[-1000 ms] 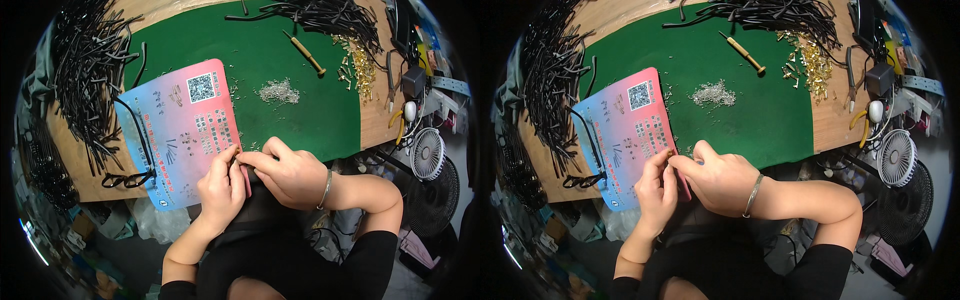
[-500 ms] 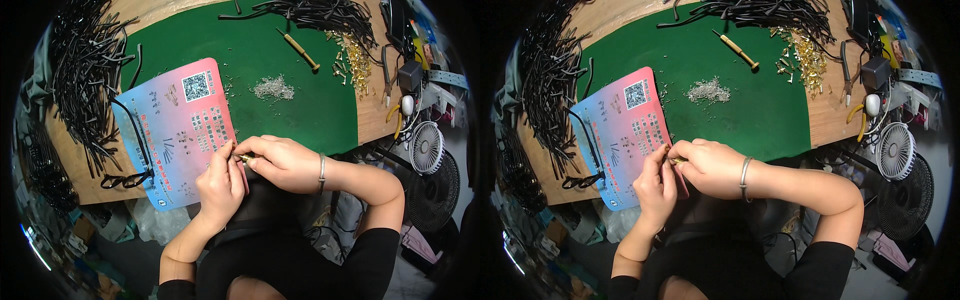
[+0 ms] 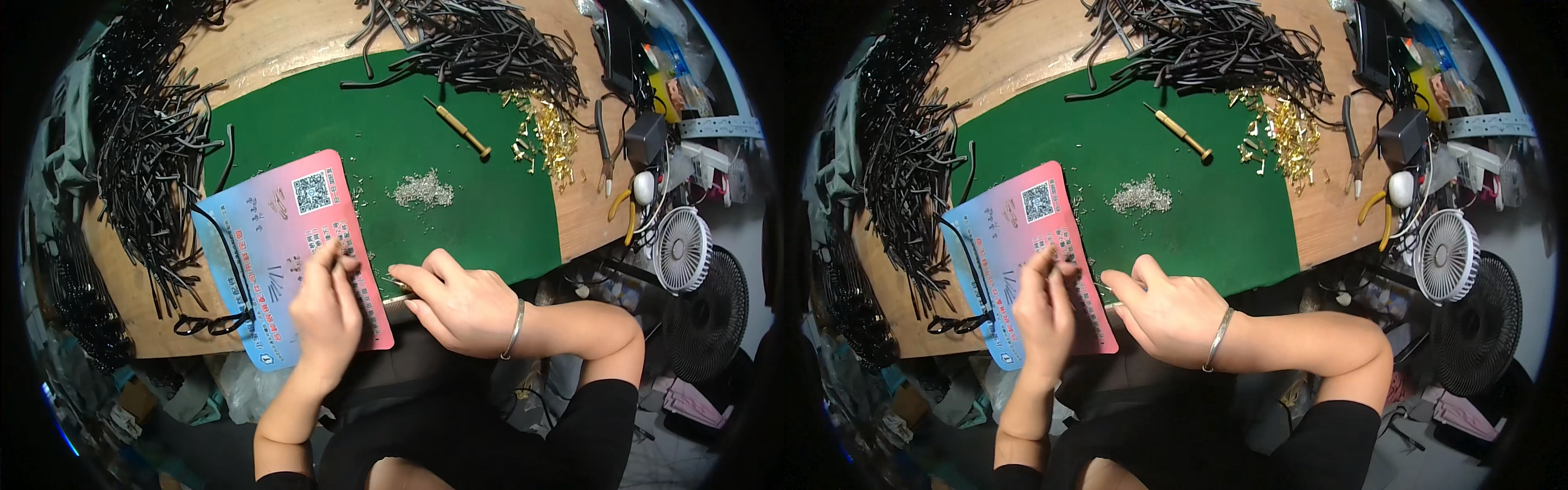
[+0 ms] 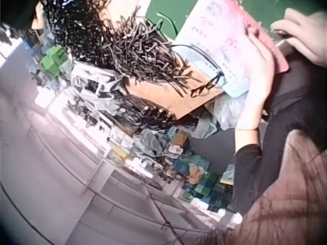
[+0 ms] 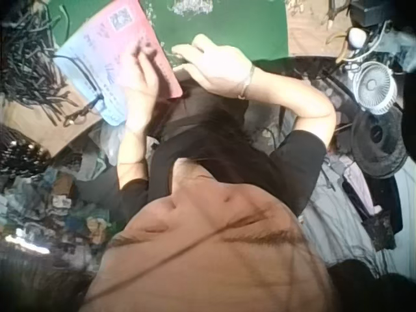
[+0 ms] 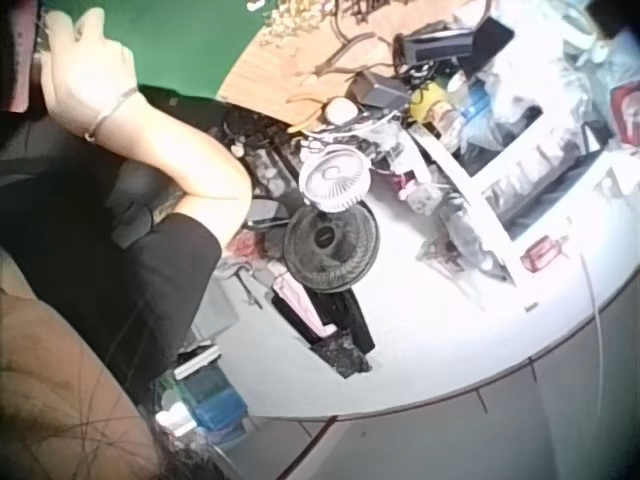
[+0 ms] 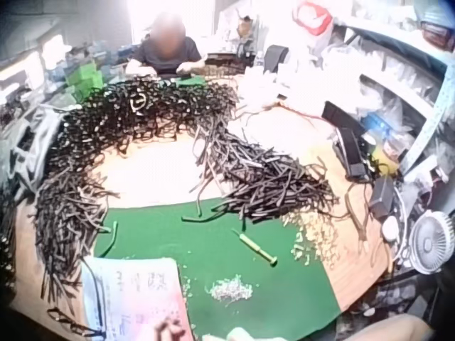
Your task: The person assembles eyeglasses by inserting small metal components into the frame arms using a small tool. They repeatedly pick up parts from the table, insert them into the frame, and place the assembled glasses back on the table.
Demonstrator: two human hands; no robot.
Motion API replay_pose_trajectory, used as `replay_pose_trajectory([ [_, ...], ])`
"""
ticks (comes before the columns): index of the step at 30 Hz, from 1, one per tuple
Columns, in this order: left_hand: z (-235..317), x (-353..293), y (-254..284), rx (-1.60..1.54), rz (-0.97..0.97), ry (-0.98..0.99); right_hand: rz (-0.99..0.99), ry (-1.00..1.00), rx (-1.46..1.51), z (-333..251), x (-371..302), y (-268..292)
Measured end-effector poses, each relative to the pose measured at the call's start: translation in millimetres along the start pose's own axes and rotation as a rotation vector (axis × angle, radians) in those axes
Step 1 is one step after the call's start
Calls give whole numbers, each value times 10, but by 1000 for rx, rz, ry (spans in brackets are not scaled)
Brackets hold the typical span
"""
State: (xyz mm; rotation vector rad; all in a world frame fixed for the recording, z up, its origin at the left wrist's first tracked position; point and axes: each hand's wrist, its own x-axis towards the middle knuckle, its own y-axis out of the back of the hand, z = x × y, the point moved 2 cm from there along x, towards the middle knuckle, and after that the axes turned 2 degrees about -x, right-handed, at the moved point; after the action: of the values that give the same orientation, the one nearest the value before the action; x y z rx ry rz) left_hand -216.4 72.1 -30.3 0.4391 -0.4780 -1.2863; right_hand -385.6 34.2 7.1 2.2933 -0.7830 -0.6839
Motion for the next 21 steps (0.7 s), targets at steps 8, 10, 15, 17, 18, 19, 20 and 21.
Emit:
replay_pose_trajectory([
  [8,474,1438,-630,136,-1,-435,122,26,47,358,-21,-62],
  [10,291,1938,-939,427,2,-360,120,59,44,329,32,-42],
  [15,167,2048,-934,458,-71,-434,90,11,164,501,-88,24],
  [17,216,1807,-612,520,-90,-455,82,7,256,596,-94,94],
  [18,234,1633,-369,547,-98,-473,50,-27,285,640,-112,173],
  [19,350,1427,-106,528,-100,-406,79,-41,281,701,-120,251],
  [20,492,1256,32,325,-119,-319,142,-145,291,789,-187,394],
  [21,509,1108,142,223,-159,-299,259,-177,291,907,-236,535],
])
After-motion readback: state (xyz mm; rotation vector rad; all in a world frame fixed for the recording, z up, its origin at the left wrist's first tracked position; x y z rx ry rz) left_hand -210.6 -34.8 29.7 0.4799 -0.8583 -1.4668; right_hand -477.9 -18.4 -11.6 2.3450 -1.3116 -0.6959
